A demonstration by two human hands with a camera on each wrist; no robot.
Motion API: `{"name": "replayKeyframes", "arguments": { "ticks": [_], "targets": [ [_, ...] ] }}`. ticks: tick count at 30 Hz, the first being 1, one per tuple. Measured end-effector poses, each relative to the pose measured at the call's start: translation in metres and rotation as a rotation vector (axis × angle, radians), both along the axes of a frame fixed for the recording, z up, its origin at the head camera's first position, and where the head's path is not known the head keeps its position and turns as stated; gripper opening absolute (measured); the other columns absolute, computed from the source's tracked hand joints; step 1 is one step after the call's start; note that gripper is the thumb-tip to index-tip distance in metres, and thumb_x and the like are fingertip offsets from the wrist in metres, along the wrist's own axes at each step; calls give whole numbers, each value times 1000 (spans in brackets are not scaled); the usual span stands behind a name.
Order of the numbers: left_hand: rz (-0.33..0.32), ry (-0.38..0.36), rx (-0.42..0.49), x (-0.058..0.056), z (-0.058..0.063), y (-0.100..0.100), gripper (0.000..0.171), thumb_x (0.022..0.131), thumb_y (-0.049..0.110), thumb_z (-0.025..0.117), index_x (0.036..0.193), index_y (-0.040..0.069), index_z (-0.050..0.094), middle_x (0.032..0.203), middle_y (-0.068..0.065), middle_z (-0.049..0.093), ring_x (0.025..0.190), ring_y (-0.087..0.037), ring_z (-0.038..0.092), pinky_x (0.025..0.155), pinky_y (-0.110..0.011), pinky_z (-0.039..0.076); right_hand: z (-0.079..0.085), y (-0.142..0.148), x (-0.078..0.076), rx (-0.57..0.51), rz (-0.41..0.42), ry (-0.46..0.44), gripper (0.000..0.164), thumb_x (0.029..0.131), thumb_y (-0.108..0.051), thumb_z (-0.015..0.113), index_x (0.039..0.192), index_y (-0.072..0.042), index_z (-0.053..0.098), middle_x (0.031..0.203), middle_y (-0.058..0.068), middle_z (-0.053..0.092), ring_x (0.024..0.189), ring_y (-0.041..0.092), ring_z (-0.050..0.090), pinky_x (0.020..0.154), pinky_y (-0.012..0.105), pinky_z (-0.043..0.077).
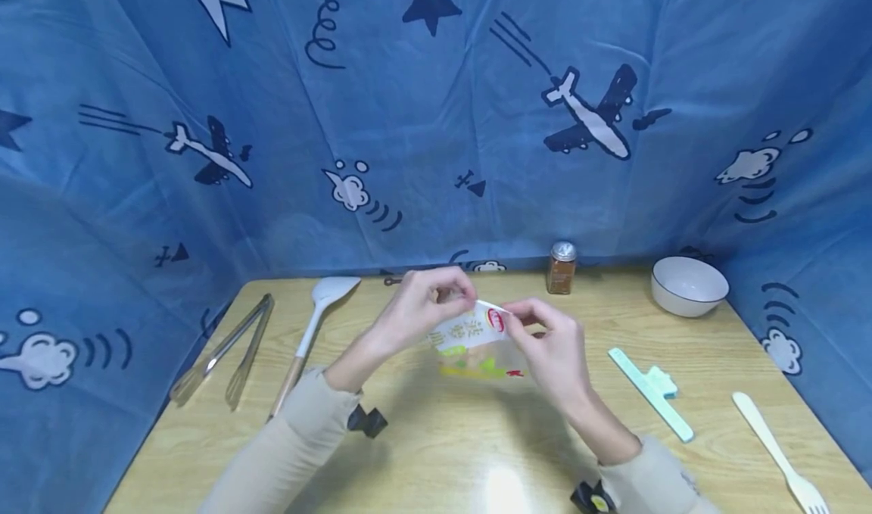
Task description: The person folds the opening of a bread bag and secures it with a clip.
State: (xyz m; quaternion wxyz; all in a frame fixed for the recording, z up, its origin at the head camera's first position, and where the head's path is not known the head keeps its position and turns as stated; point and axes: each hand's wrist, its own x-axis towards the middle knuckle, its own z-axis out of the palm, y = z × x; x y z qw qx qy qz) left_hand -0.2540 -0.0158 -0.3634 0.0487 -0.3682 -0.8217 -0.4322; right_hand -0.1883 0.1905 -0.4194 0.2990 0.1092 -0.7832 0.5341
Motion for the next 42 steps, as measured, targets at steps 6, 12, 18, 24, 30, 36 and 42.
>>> {"name": "replayKeyframes", "arguments": {
  "ticks": [6,12,18,24,30,36,42],
  "targets": [
    [-23,-33,65,-1,3,-1,6,94,6,75,98,10,76,103,-5,79,79,-6,59,75,-18,48,-4,-2,-5,49,-26,292,17,84,20,71,89,4,76,89,23,79,86,-16,68,64,12,58],
    [-78,-105,64,-4,4,-3,8,94,2,74,92,10,73,98,-8,77,80,-7,58,79,-20,50,-8,-1,-9,77,19,365,21,78,25,70,85,5,73,85,23,77,92,-15,68,63,14,59],
    [-103,-165,40,-4,5,-4,5,95,4,70,96,9,71,100,-7,75,76,-9,59,79,-23,51,-6,-3,-7,21,53,331,21,80,27,66,86,8,72,86,26,76,94,-17,68,65,14,59],
    [-66,-184,17,0,6,-4,8,93,16,78,94,15,71,97,-2,74,64,-8,52,68,-22,45,-4,-6,-5,-6,33,334,20,81,25,66,85,7,73,84,27,75,90,-14,70,62,14,58],
    [-45,-199,27,0,8,-3,17,93,18,81,97,14,65,101,-3,73,75,-10,60,75,-24,48,-4,-4,-5,16,37,338,19,80,26,66,84,8,72,83,26,76,91,-17,69,61,14,58],
    [-86,-319,35,-4,9,0,30,89,5,82,111,3,62,105,-16,74,91,-10,69,90,-26,53,-6,-3,-4,65,41,368,19,79,25,68,83,7,71,83,23,76,92,-18,67,58,14,57],
    [-93,-350,41,-4,10,2,31,88,0,80,112,1,61,101,-22,75,86,-8,69,87,-24,55,-8,-2,-6,84,35,370,18,80,24,69,84,6,72,85,22,77,89,-18,65,55,13,55]
  ]
}}
